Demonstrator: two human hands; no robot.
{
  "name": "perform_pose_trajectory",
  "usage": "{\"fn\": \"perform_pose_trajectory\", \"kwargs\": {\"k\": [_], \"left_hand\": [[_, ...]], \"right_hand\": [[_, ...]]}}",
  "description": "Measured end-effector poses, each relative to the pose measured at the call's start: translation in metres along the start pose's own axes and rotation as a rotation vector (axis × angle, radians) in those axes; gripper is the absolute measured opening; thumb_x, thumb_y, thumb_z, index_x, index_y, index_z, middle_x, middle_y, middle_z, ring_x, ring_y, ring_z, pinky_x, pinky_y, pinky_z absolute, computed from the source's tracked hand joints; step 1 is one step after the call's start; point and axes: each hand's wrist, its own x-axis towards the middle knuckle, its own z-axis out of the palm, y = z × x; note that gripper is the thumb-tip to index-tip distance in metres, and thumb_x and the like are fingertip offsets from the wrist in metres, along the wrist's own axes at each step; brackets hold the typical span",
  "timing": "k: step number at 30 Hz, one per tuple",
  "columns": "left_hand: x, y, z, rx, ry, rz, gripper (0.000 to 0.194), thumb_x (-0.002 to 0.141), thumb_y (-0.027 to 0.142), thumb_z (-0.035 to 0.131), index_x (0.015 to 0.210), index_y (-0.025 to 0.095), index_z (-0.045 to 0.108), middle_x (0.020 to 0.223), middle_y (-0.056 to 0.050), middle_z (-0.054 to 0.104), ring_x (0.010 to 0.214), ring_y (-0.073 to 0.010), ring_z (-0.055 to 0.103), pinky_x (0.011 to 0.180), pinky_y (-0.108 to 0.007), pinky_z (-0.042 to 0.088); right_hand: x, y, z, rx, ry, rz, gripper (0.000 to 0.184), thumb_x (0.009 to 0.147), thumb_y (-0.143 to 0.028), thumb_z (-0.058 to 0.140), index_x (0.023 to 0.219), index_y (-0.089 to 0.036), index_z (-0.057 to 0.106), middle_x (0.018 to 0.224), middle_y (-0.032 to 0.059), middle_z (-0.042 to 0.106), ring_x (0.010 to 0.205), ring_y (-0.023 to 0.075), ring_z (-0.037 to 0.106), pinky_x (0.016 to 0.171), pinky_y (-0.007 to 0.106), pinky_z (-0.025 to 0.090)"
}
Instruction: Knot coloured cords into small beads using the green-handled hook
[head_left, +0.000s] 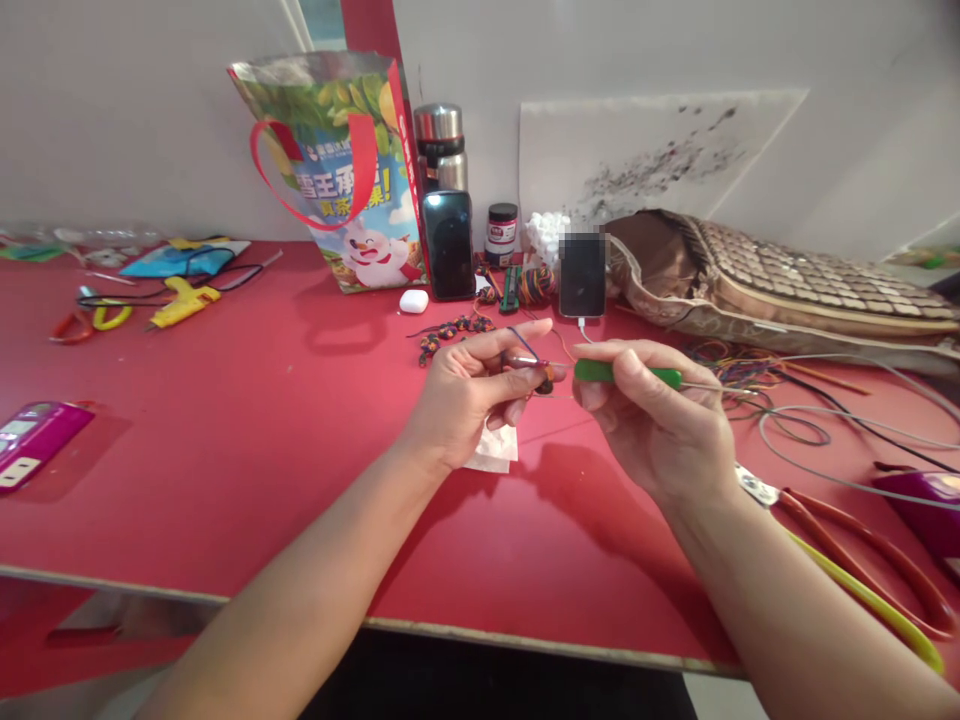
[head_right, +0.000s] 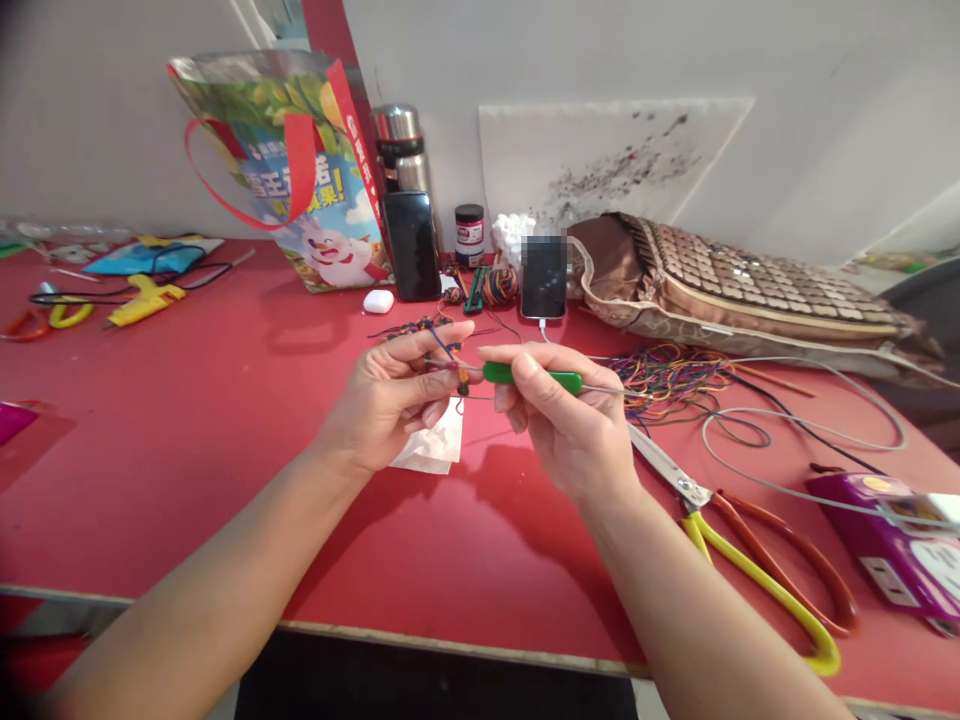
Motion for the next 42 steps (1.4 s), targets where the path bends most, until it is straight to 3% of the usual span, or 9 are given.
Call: {"fn": "perform_pose_trajectory", "kwargs": {"k": [5, 10, 14, 21, 28, 32, 38, 42], "left_hand": [[-0.002, 0.004, 0.003, -0.027, 0.039, 0.006, 0.031, 0.071, 0.010, 0.087, 0.098, 0.024, 0.088, 0.081, 0.001, 0.079, 0.046, -0.0067, 0.059, 0.037, -0.020, 0.028], [0.000, 0.006, 0.000, -0.016, 0.059, 0.060, 0.030, 0.071, 0.008, 0.086, 0.097, 0.024, 0.088, 0.077, 0.002, 0.078, 0.041, -0.0046, 0.055, 0.038, -0.020, 0.031], [0.001, 0.006, -0.002, -0.003, 0.071, 0.086, 0.029, 0.070, 0.008, 0.088, 0.095, 0.024, 0.089, 0.077, 0.002, 0.077, 0.040, -0.0035, 0.053, 0.038, -0.020, 0.034], [0.001, 0.007, -0.002, -0.065, 0.027, 0.072, 0.031, 0.070, 0.008, 0.090, 0.097, 0.023, 0.088, 0.073, 0.005, 0.072, 0.042, -0.0046, 0.056, 0.039, -0.020, 0.037], [0.001, 0.004, -0.002, -0.067, 0.011, 0.063, 0.032, 0.072, 0.009, 0.088, 0.101, 0.024, 0.088, 0.076, 0.004, 0.074, 0.044, -0.0041, 0.053, 0.040, -0.021, 0.038], [0.003, -0.002, -0.003, -0.064, 0.019, 0.054, 0.034, 0.071, 0.010, 0.090, 0.102, 0.024, 0.089, 0.073, 0.005, 0.071, 0.043, -0.0034, 0.051, 0.038, -0.020, 0.036], [0.003, -0.005, -0.005, -0.042, -0.049, 0.064, 0.043, 0.065, 0.015, 0.097, 0.105, 0.028, 0.090, 0.073, 0.004, 0.072, 0.043, -0.0048, 0.054, 0.039, -0.021, 0.038], [0.004, -0.005, -0.005, -0.023, -0.048, 0.137, 0.047, 0.065, 0.015, 0.098, 0.108, 0.031, 0.089, 0.072, 0.004, 0.074, 0.045, -0.0054, 0.054, 0.041, -0.020, 0.040]], "right_hand": [[0.002, 0.006, 0.004, 0.091, 0.037, 0.065, 0.019, 0.087, -0.045, 0.087, 0.096, -0.027, 0.089, 0.064, 0.0007, 0.067, 0.055, 0.0126, 0.056, 0.046, 0.025, 0.042], [0.002, 0.007, 0.007, 0.133, 0.010, 0.126, 0.022, 0.087, -0.046, 0.086, 0.097, -0.027, 0.090, 0.064, 0.0011, 0.067, 0.055, 0.0116, 0.051, 0.049, 0.027, 0.040], [0.002, 0.006, 0.007, 0.104, 0.031, 0.099, 0.027, 0.085, -0.050, 0.089, 0.096, -0.026, 0.091, 0.070, 0.0035, 0.072, 0.062, 0.0140, 0.060, 0.051, 0.027, 0.044], [0.003, 0.002, 0.008, 0.037, 0.033, 0.062, 0.034, 0.089, -0.055, 0.084, 0.101, -0.024, 0.089, 0.063, 0.0022, 0.071, 0.054, 0.0139, 0.059, 0.043, 0.026, 0.040], [0.000, 0.009, 0.008, 0.057, 0.073, 0.068, 0.037, 0.092, -0.056, 0.081, 0.082, -0.021, 0.085, 0.066, 0.0045, 0.072, 0.054, 0.0140, 0.060, 0.044, 0.027, 0.042], [0.001, 0.005, 0.008, 0.085, 0.023, 0.035, 0.030, 0.091, -0.053, 0.083, 0.097, -0.024, 0.088, 0.068, 0.0024, 0.073, 0.056, 0.0128, 0.060, 0.047, 0.026, 0.044], [0.002, -0.007, 0.007, 0.155, -0.129, 0.141, 0.034, 0.092, -0.053, 0.081, 0.089, -0.020, 0.087, 0.057, 0.0007, 0.067, 0.040, 0.0073, 0.043, 0.039, 0.024, 0.033], [-0.003, -0.012, 0.009, 0.156, -0.213, 0.144, 0.028, 0.091, -0.049, 0.085, 0.096, -0.022, 0.089, 0.060, 0.0028, 0.072, 0.044, 0.0110, 0.053, 0.038, 0.023, 0.034]]}}
